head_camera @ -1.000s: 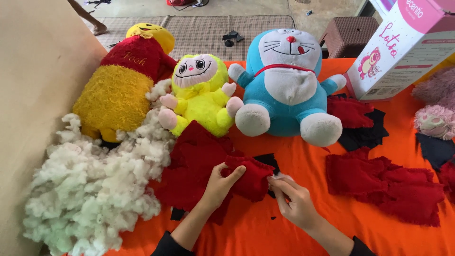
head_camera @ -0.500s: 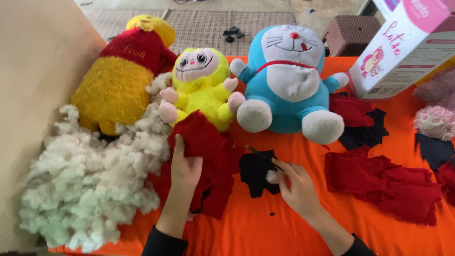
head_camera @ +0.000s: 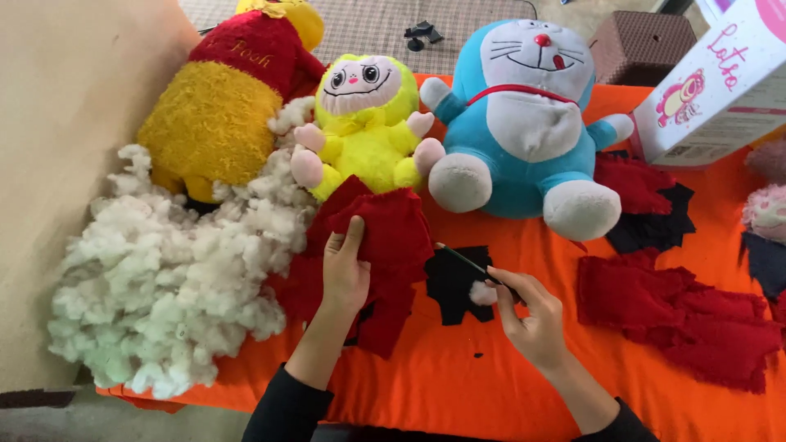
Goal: Using a small tool to push white fiberfill stuffing into red fabric pouches as part of a toy-making process.
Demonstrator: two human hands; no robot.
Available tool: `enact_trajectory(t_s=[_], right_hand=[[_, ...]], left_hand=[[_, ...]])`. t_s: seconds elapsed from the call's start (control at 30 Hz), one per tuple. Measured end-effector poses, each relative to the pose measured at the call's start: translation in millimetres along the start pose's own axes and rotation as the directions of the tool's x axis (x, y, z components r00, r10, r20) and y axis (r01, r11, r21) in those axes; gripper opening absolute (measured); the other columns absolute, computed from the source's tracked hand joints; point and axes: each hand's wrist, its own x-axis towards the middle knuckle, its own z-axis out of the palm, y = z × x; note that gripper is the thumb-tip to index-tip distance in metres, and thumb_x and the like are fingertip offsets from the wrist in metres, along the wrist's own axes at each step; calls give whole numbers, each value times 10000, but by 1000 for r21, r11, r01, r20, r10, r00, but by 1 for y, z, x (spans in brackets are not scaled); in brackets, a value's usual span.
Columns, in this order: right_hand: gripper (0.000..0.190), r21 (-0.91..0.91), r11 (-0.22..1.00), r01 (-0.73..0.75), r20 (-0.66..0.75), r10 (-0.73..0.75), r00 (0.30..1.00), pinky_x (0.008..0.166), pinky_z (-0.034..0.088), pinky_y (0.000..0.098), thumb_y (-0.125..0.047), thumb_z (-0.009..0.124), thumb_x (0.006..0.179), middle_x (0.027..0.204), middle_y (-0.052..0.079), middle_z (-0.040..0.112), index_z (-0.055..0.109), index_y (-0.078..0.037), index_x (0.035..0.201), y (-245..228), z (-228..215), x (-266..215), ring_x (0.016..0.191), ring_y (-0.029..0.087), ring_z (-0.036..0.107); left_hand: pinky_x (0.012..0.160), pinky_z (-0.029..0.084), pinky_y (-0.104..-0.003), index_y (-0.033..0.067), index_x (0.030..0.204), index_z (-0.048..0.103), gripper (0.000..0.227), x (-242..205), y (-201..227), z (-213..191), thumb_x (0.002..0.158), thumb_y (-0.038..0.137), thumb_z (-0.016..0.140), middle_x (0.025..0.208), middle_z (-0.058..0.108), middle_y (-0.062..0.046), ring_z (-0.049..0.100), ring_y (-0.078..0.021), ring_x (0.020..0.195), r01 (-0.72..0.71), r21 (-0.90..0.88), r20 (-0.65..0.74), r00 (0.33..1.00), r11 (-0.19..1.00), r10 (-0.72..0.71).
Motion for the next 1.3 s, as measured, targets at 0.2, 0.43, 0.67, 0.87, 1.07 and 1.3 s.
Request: enact_trajectory(t_s=[0.2,0.43,0.67,0.87,1.07,1.3], right_hand=[[340,-4,1000,31,-40,-31,999,593,601,238,114,657,875,859,60,767,803,-79,1113,9,-5,-4,710,158,737],[352,-70,994,84,-18,-86,996,572,596,235,106,674,853,869,34,759,807,-105,1100,8,-4,-2,733,148,720],[364,-68,994,86,-8,-87,996,572,619,271,123,661,858,856,69,754,801,-72,1132,4,-2,-1,710,171,722],[352,-57,988,144,29,-143,989,606,633,288,136,652,861,866,88,753,795,-43,1128,2,-1,0,752,199,743],[324,-71,981,182,70,-177,982,631,641,304,126,654,862,890,84,750,794,-39,1102,5,0,-1,787,207,746],[269,-44,981,190,56,-187,981,583,625,309,146,650,835,885,118,744,793,-14,995,2,5,-3,706,229,715]], left_hand=[[827,642,-353,126,1002,727,75,7,-14,-12,986,188,687,943,755,-55,744,-182,908,2,59,76,997,998,-7],[749,649,-326,125,943,716,84,-3,-19,-6,969,204,710,873,744,-42,748,-169,823,53,196,128,989,979,-79],[654,662,-338,61,913,721,128,-5,-36,-8,913,176,777,807,734,-109,750,-204,740,-58,433,299,951,899,-82],[658,609,-280,75,888,737,141,-19,-24,9,917,206,783,760,703,-52,679,-119,714,-148,501,332,943,853,-32],[647,605,-282,64,861,754,141,-25,-21,17,884,191,812,729,709,-56,676,-122,690,-121,510,359,929,852,-83],[645,593,-258,45,869,774,147,-32,-7,26,895,187,802,717,702,-49,651,-101,686,-83,553,407,895,829,-182]])
